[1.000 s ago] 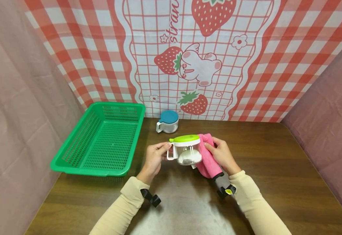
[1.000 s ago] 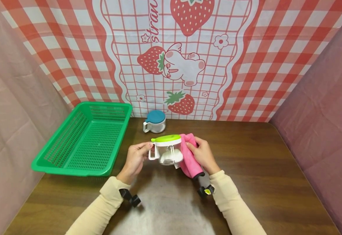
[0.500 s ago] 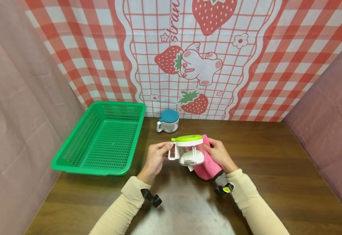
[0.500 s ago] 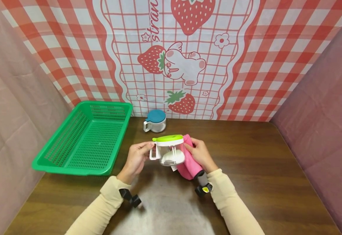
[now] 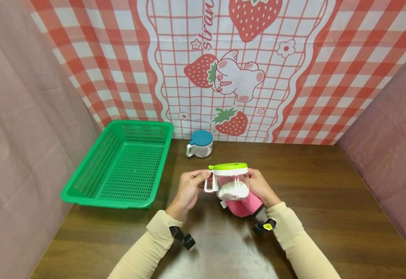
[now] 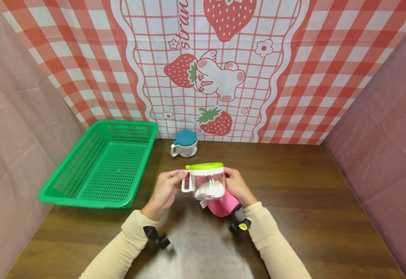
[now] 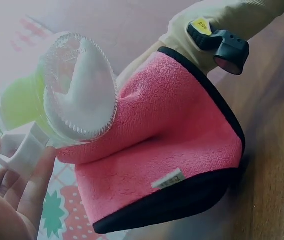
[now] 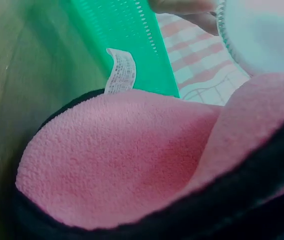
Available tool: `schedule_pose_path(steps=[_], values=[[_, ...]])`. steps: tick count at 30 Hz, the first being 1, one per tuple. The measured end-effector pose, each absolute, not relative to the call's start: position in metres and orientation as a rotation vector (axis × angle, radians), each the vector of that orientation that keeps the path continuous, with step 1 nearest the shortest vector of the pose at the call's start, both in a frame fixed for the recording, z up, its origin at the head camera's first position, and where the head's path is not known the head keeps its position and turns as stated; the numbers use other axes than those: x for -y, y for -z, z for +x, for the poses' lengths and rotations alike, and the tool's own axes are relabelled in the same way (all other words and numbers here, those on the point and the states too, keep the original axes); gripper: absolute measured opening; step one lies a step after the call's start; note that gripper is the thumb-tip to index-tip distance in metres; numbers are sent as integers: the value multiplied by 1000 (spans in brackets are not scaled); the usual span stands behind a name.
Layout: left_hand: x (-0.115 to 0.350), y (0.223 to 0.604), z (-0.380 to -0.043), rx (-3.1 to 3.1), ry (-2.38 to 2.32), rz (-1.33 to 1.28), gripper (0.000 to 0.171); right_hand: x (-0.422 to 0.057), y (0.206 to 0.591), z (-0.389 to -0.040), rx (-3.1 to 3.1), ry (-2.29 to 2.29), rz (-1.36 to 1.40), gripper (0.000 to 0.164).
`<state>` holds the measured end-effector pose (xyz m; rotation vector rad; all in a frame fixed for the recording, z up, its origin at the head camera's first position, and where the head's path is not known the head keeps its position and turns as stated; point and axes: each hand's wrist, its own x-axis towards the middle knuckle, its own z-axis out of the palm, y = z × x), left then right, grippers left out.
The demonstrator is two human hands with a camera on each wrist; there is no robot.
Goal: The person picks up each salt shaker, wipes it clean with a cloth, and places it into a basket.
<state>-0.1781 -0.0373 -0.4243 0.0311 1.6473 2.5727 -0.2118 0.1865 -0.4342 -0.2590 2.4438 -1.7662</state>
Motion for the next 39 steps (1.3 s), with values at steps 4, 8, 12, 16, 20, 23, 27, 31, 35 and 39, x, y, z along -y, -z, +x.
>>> schedule_pose_path(steps=[4, 8, 12, 16, 20, 23, 27, 31, 35, 39], values=[[37, 424, -178, -1638, -2573, 34, 34, -190, 435, -211, -2324, 1838, -245, 36], [36, 423, -179, -1618, -2585, 32, 29, -194, 436, -210, -2110, 1975, -217, 29], [36, 422, -181, -1616, -2600, 11, 23, -199, 435, -209, -1902, 2089, -195, 25], [38, 421, -182, -1625, -2609, -40, 28, -206, 433, -207, -1842, 2124, -175, 29], [40, 423, -183, -1655, -2603, -86, 33, -211, 428, -204, -1863, 2134, -179, 29], [42, 425, -184, -1672, -2602, -114, 32, -212, 424, -203, -1927, 2126, -193, 29], [44, 427, -186, -1680, -2603, -131, 30, -211, 418, -200, -2088, 2082, -224, 27], [46, 430, -187, -1697, -2604, -142, 31, -208, 410, -196, -2272, 2015, -239, 13], [46, 431, -188, -1715, -2606, -166, 31, -203, 402, -190, -2442, 1935, -231, 21], [46, 430, -187, -1727, -2612, -189, 30, -197, 395, -186, -2565, 1872, -236, 27]])
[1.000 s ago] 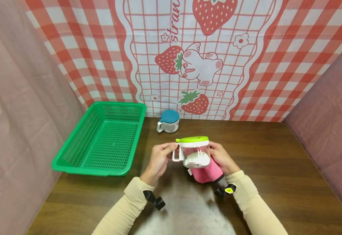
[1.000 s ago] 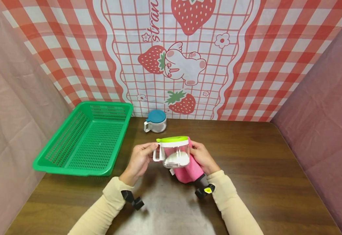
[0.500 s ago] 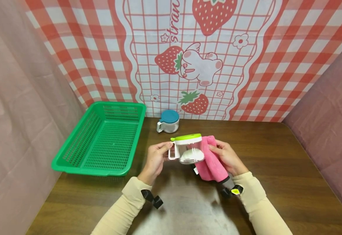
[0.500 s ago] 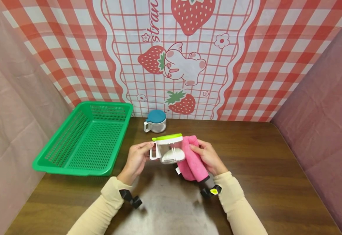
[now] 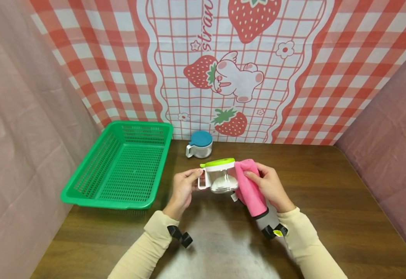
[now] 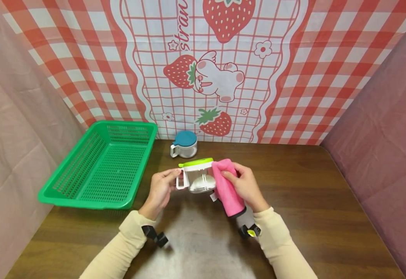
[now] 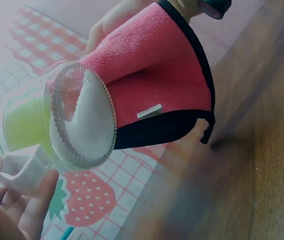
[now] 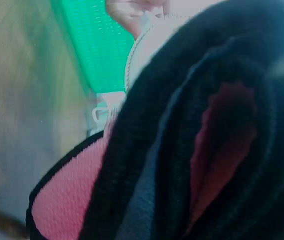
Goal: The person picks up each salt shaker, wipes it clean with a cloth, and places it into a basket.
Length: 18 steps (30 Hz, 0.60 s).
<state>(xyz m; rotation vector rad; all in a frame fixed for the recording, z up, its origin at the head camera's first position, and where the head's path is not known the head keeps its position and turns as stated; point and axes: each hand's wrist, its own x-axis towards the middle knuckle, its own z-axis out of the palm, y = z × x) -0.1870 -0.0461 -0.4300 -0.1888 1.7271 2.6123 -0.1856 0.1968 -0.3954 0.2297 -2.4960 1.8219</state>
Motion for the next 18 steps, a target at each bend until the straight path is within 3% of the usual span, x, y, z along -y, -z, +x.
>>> schedule_pose_path(steps=[8, 18], values=[[45, 430, -186, -1758, -2610, -238, 26, -189, 388, -178, 2505, -1722, 248, 34], [44, 430, -186, -1770, -2627, -257, 28, -181, 387, -171, 2499, -1352, 373, 27]])
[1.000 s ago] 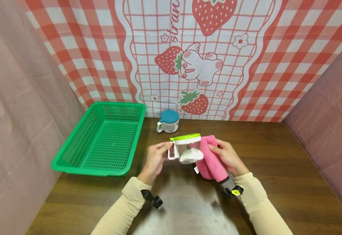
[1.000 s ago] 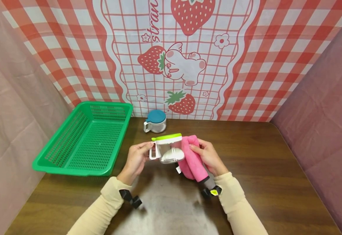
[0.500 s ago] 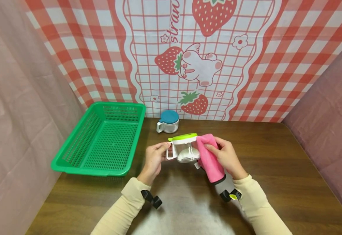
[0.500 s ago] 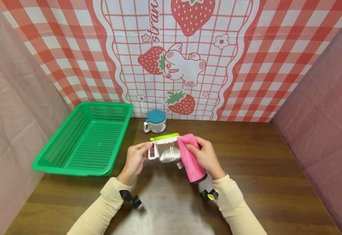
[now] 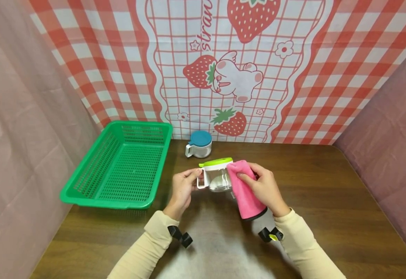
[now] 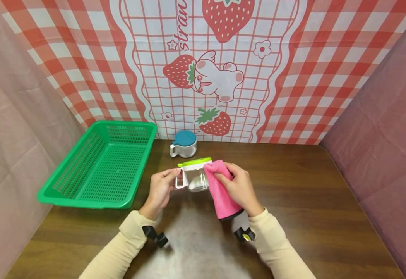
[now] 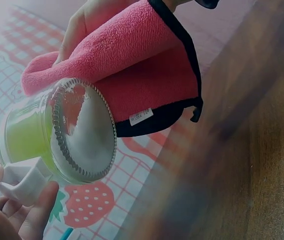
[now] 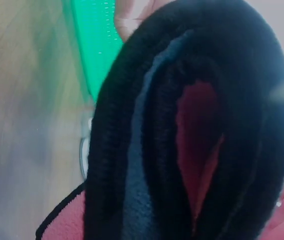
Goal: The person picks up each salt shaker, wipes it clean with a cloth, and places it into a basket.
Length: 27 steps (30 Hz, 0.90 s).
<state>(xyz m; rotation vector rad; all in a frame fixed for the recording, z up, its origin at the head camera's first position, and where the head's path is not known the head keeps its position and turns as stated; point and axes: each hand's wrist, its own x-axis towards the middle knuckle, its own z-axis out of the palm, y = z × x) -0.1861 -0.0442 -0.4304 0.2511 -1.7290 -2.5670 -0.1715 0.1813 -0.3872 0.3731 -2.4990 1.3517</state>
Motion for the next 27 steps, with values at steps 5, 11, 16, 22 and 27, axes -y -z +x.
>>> schedule_pose_path(steps=[5, 11, 16, 22, 27], values=[[44, 432, -187, 1737, 2560, 246, 29, -179, 387, -171, 2486, -1305, 380, 25], [43, 433, -186, 1789, 2533, 237, 29, -180, 389, -172, 2498, -1350, 318, 26], [44, 433, -186, 1796, 2535, 236, 29, -182, 392, -174, 2516, -1439, 258, 27], [44, 433, -186, 1799, 2544, 244, 28, -184, 395, -180, 2520, -1537, 219, 22], [45, 435, -186, 1800, 2554, 232, 29, -187, 400, -184, 2526, -1555, 193, 22]])
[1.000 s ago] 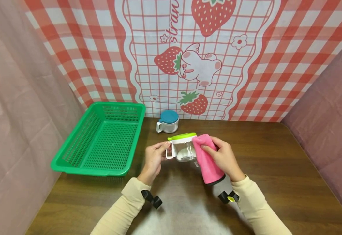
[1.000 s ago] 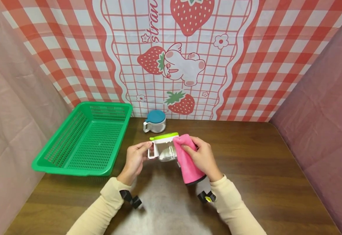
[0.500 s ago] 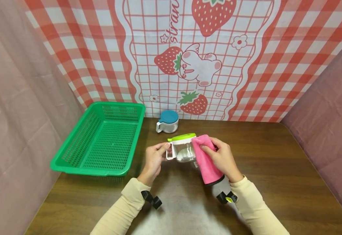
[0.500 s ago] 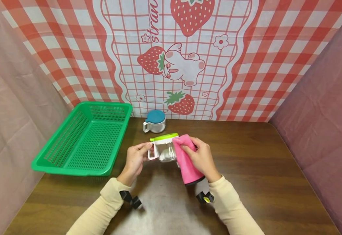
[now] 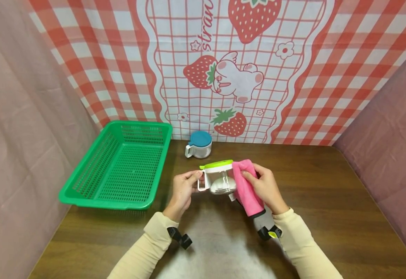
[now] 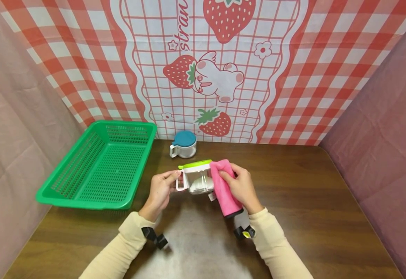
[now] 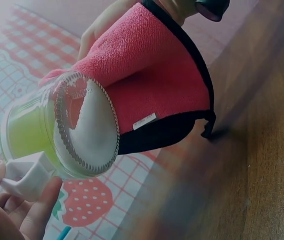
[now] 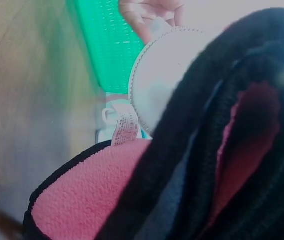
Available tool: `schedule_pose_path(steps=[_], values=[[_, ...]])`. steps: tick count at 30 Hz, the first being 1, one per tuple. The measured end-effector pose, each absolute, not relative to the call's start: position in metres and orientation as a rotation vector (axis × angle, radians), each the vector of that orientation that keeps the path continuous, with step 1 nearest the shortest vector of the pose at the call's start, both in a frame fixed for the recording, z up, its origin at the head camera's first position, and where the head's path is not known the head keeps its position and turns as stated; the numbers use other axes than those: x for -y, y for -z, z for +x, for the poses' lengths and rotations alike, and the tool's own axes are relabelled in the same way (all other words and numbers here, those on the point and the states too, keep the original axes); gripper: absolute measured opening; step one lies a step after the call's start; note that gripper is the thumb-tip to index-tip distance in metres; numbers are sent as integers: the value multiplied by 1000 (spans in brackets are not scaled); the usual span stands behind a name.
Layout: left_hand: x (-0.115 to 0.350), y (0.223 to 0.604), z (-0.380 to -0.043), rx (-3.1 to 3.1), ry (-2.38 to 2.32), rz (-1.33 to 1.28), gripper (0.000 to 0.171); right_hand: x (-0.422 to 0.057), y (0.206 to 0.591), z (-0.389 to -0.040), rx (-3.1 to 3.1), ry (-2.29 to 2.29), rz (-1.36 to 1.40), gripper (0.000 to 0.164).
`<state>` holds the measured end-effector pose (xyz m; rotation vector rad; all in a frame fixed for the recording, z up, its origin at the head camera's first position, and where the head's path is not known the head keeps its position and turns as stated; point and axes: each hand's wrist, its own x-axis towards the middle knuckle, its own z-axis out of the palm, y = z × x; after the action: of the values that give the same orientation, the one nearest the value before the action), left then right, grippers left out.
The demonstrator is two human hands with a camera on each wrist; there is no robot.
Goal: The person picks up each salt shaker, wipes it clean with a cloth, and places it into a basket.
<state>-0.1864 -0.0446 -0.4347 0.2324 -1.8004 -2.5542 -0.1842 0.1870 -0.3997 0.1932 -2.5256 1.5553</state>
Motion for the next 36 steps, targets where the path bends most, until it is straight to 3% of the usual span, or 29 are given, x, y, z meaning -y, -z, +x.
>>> schedule_pose_path(steps=[36], values=[[46, 422, -182, 1646, 2721, 143, 28, -189, 416, -205, 2461, -1899, 99, 30]])
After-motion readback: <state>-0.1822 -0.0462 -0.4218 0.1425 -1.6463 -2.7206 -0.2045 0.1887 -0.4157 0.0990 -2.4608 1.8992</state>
